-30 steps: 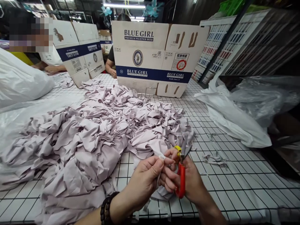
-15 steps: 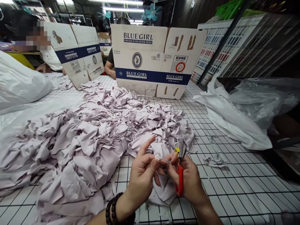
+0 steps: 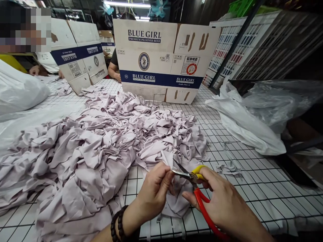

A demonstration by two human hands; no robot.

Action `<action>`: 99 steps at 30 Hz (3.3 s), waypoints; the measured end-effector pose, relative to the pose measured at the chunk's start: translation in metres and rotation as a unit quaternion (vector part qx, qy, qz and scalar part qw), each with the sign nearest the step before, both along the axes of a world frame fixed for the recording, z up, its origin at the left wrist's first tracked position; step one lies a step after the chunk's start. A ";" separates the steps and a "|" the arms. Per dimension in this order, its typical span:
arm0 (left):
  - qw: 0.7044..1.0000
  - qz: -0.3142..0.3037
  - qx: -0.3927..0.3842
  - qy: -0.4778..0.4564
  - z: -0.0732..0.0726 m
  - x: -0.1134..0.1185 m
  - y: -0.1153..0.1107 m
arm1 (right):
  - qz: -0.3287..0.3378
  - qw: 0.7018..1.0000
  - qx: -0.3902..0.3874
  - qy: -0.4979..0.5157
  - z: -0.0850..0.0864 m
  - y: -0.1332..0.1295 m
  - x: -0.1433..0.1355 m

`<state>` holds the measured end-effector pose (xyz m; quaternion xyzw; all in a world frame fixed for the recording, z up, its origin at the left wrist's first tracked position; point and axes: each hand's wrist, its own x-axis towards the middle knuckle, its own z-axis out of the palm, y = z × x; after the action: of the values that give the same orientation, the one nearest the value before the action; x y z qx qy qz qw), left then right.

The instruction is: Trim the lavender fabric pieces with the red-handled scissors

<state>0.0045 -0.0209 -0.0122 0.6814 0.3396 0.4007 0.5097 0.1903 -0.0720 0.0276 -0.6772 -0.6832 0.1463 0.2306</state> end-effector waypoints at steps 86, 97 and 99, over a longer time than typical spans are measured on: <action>0.986 -0.138 0.073 0.060 -0.006 -0.005 -0.018 | -0.048 0.909 -0.194 0.367 -0.043 0.055 -0.006; 0.942 -0.284 0.114 0.137 -0.011 -0.017 -0.043 | -0.041 0.898 -0.093 0.429 -0.040 0.017 0.047; 0.946 -0.262 0.105 0.156 -0.002 -0.022 -0.041 | -0.046 0.901 -0.071 0.426 -0.038 0.003 0.060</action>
<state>-0.0178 -0.0615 -0.0146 0.8502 0.1802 0.1750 0.4626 0.2501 -0.0689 -0.0101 -0.5954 -0.4762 0.4578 0.4573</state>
